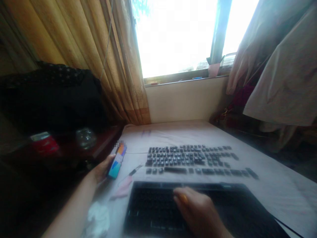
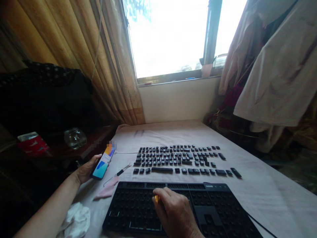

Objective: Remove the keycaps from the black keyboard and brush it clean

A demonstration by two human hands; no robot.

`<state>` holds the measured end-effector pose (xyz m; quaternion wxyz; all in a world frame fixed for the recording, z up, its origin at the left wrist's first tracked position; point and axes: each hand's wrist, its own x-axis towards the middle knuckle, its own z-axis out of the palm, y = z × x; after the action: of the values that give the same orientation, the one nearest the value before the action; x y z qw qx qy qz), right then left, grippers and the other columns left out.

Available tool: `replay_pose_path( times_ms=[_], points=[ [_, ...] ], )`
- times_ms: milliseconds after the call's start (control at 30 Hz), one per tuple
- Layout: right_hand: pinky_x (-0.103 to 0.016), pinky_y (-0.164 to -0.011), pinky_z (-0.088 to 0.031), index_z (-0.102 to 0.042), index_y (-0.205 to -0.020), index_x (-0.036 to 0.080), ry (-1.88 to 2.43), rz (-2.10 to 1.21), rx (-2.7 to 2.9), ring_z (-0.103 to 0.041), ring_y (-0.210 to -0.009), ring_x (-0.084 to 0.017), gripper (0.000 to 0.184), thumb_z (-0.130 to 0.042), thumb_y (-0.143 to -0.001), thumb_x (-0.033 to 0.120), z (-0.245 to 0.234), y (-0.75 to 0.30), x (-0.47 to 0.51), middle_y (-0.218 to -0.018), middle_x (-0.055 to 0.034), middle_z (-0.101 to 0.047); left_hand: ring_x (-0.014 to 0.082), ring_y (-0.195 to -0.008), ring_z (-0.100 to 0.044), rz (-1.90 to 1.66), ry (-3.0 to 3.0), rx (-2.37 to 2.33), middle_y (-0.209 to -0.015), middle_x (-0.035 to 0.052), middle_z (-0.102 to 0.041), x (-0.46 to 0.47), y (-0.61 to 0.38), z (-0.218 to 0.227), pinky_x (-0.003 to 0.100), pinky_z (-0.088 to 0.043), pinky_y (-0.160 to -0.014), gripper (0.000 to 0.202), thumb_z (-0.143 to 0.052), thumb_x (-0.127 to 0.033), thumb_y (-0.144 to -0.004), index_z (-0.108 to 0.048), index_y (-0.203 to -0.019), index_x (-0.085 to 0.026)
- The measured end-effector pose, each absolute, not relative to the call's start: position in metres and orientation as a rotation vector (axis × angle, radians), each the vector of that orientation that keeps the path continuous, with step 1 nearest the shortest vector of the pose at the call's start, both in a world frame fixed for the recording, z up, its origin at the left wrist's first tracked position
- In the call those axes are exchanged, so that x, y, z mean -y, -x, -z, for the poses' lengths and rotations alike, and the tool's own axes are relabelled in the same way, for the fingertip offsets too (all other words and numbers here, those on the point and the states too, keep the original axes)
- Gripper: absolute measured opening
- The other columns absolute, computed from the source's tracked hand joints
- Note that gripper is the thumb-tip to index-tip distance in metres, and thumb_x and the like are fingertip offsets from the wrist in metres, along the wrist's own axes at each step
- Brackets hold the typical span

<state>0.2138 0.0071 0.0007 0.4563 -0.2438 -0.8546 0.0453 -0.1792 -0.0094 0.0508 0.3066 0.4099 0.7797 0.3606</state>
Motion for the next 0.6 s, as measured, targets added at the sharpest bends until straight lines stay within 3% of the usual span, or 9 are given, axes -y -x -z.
replay_pose_path(
  times_ms=[133, 267, 400, 600],
  points=[
    [-0.02, -0.058, -0.057, -0.069, -0.094, 0.022, 0.586, -0.133, 2.109, -0.077, -0.06, -0.015, 0.03, -0.041, -0.104, 0.024, 0.002, -0.213, -0.009, -0.074, -0.0029, -0.078, 0.026, -0.096, -0.073, -1.259, -0.883, -1.72, -0.105, 0.0161, -0.074, 0.018, 0.177, -0.048, 0.041, -0.06, -0.09, 0.053, -0.036, -0.05, -0.1, -0.065, -0.117, -0.009],
    [-0.021, -0.06, -0.06, -0.07, -0.096, 0.022, 0.599, -0.148, 2.082, -0.078, -0.064, -0.016, 0.028, -0.043, -0.103, 0.025, 0.005, -0.214, -0.011, -0.079, -0.0037, -0.079, 0.026, -0.09, -0.074, -1.349, -0.757, -1.568, -0.101, 0.0171, -0.075, 0.012, 0.179, -0.044, 0.038, -0.061, -0.084, 0.049, -0.041, -0.046, -0.097, -0.068, -0.111, -0.008],
    [-0.021, -0.062, -0.061, -0.068, -0.095, 0.022, 0.554, -0.176, 2.018, -0.078, -0.064, -0.016, 0.021, -0.048, -0.102, 0.024, 0.003, -0.215, -0.011, -0.078, -0.0032, -0.079, 0.02, -0.086, -0.072, -1.313, -0.732, -1.587, -0.1, 0.0111, -0.073, 0.005, 0.184, -0.044, 0.037, -0.06, -0.082, 0.045, -0.046, -0.05, -0.1, -0.066, -0.111, -0.011],
    [-0.019, -0.054, -0.057, -0.063, -0.089, 0.021, 0.542, -0.273, 1.937, -0.072, -0.054, -0.013, 0.017, -0.051, -0.1, 0.02, -0.008, -0.217, -0.009, -0.069, 0.0, -0.071, 0.0219, -0.099, -0.067, -1.093, -0.869, -1.953, -0.118, 0.009, -0.066, -0.013, 0.186, -0.044, 0.043, -0.059, -0.086, 0.039, -0.062, -0.045, -0.096, -0.061, -0.122, -0.016]
  ],
)
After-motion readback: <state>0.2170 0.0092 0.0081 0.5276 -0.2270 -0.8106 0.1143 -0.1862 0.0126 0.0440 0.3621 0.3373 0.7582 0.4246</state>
